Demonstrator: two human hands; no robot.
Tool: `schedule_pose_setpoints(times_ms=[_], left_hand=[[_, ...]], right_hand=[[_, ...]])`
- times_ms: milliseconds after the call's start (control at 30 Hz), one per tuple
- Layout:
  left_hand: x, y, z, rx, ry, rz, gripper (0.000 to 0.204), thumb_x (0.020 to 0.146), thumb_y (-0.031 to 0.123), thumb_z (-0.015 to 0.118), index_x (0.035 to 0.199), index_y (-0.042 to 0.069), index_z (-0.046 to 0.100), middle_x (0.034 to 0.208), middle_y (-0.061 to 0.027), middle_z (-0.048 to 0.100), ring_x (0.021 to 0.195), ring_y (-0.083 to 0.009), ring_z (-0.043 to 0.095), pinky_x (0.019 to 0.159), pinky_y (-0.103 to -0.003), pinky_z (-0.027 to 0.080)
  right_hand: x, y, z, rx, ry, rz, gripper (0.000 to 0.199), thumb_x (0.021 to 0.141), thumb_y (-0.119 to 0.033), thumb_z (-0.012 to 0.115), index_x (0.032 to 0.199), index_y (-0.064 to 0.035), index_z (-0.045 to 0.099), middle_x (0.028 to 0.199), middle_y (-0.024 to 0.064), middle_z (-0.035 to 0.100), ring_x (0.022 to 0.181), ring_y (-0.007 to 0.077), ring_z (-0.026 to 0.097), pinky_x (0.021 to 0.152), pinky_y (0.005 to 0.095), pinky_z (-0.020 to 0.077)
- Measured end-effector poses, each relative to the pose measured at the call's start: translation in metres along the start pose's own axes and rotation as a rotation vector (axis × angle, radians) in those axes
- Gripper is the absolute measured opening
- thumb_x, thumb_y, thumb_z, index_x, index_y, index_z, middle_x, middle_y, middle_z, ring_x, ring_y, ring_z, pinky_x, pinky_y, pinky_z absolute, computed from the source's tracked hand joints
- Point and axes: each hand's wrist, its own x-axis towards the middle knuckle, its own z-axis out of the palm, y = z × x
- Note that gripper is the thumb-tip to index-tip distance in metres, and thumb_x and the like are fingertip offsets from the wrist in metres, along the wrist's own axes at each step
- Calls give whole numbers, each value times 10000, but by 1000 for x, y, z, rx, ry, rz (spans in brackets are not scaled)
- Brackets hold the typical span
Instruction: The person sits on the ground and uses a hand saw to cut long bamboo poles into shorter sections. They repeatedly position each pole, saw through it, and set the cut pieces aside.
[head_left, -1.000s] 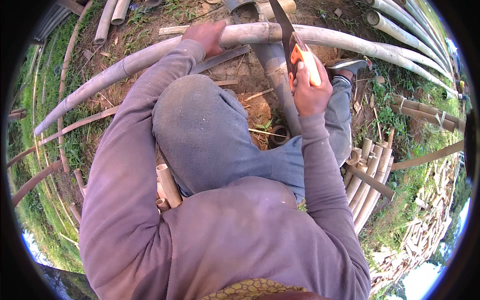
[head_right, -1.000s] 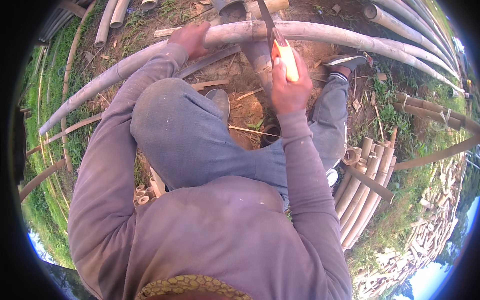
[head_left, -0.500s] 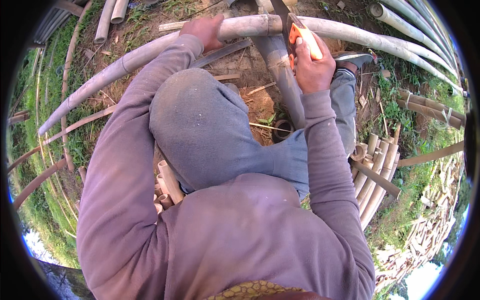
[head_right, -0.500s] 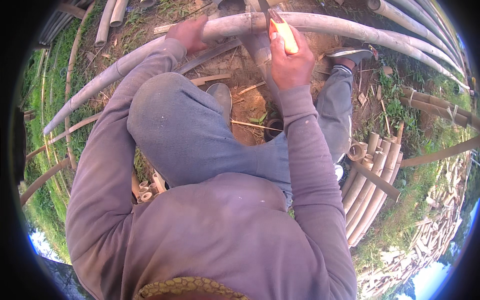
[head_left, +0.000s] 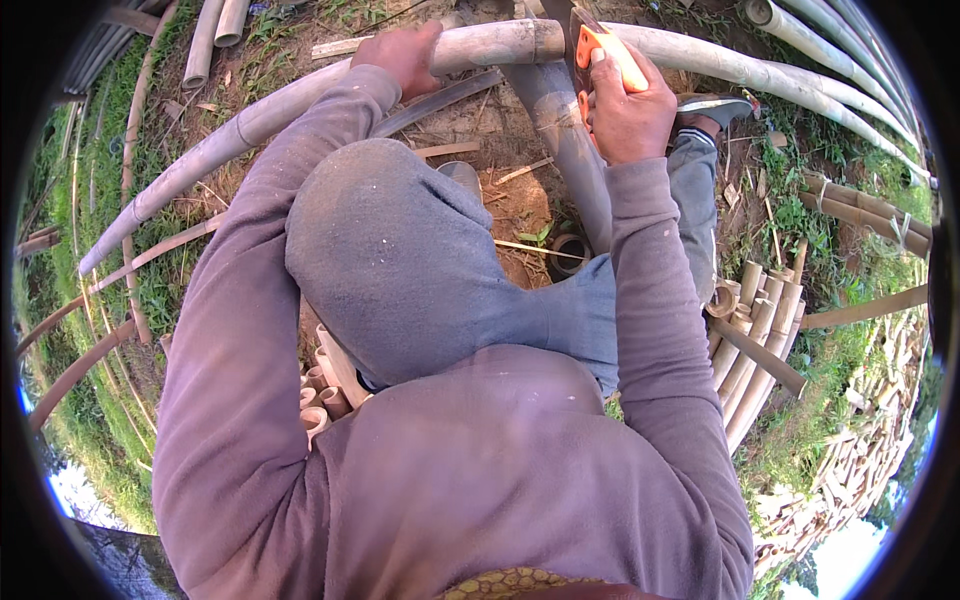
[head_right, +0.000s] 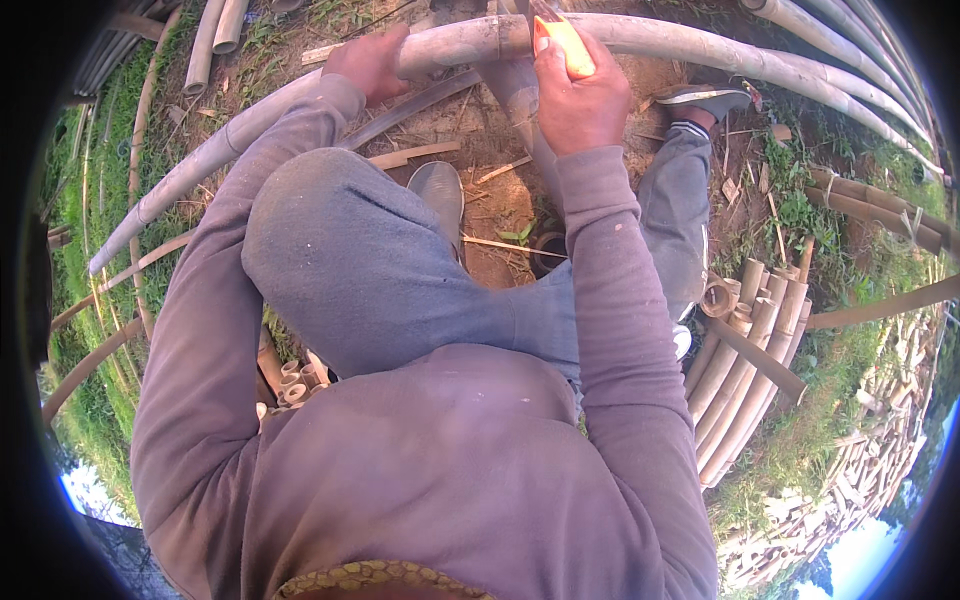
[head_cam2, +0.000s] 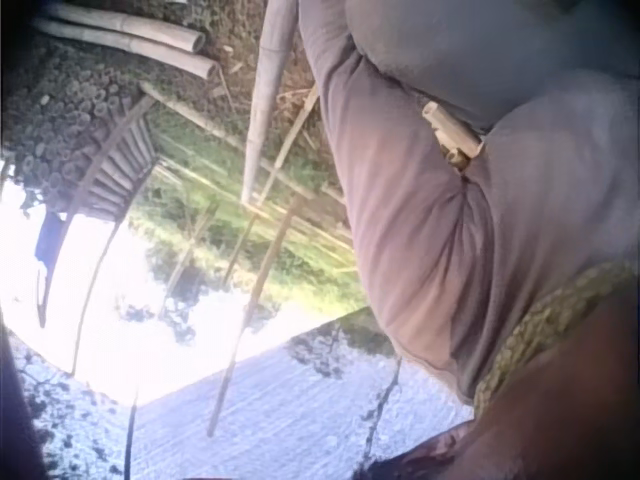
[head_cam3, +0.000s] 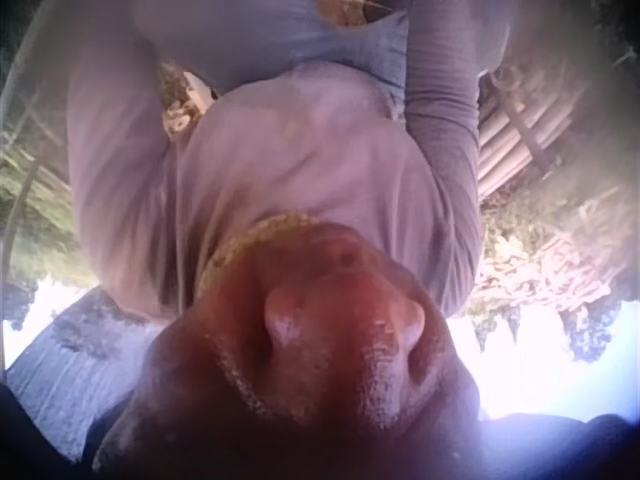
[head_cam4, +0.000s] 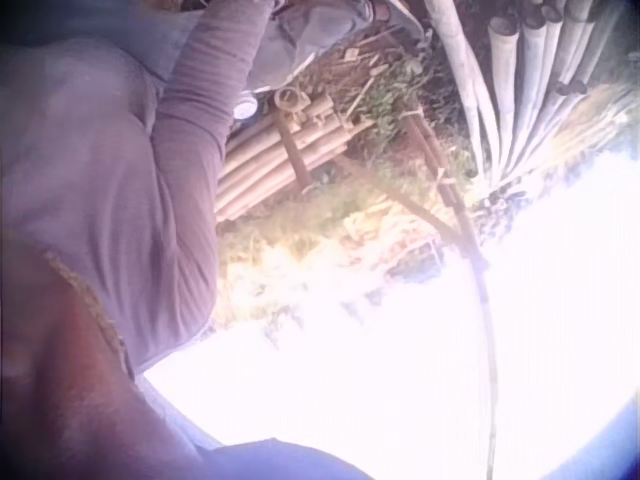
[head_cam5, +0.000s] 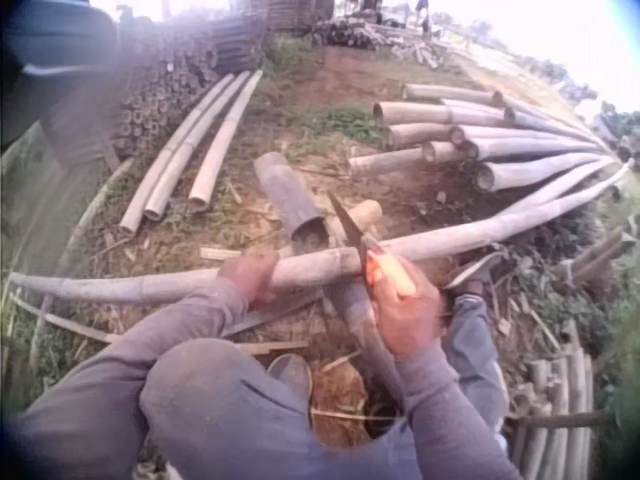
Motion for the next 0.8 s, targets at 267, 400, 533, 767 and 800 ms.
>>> schedule_pose_setpoints(times_ms=[267, 400, 533, 767, 800], left_hand=[[-3, -9, 6, 8, 18, 3, 605, 838, 314, 842, 1344, 159, 550, 1273, -174, 724, 1168, -403, 716, 985, -523, 587], [-4, -3, 15, -15, 32, 18, 607, 841, 331, 838, 1344, 155, 547, 1243, -176, 728, 1154, -418, 717, 977, -522, 590], [-3, -3, 3, -6, 8, 10, 659, 844, 364, 860, 1386, 156, 549, 1237, -172, 740, 1152, -412, 724, 990, -517, 589], [7, -27, 8, -139, 56, 132, 811, 764, 389, 890, 1446, 140, 528, 1274, -227, 693, 1232, -422, 672, 1058, -524, 543], [10, -22, 2, -144, -89, 34, 774, 773, 376, 884, 1427, 146, 541, 1265, -220, 710, 1202, -419, 692, 1031, -519, 556]], right_hand=[[-203, -34, -110, -54, -73, 155, 484, 1049, -110, 654, 1437, 154, 535, 1375, 264, 677, 1218, 314, 714, 992, 375, 600], [-121, 16, -50, -184, 34, -47, 401, 1020, -107, 710, 1352, 99, 621, 1275, 227, 718, 1123, 290, 732, 950, 354, 585], [-13, 2, 13, -94, 82, -70, 334, 1005, -138, 768, 1249, 40, 627, 1086, 125, 711, 875, 176, 684, 747, 311, 564], [-56, 58, 3, 209, -17, 19, 323, 1039, -153, 753, 1267, -4, 580, 992, 51, 698, 755, 69, 650, 643, 232, 555], [-57, 56, 7, 279, 6, 33, 326, 1042, -154, 750, 1280, -4, 587, 983, 49, 702, 754, 69, 647, 633, 230, 544]])
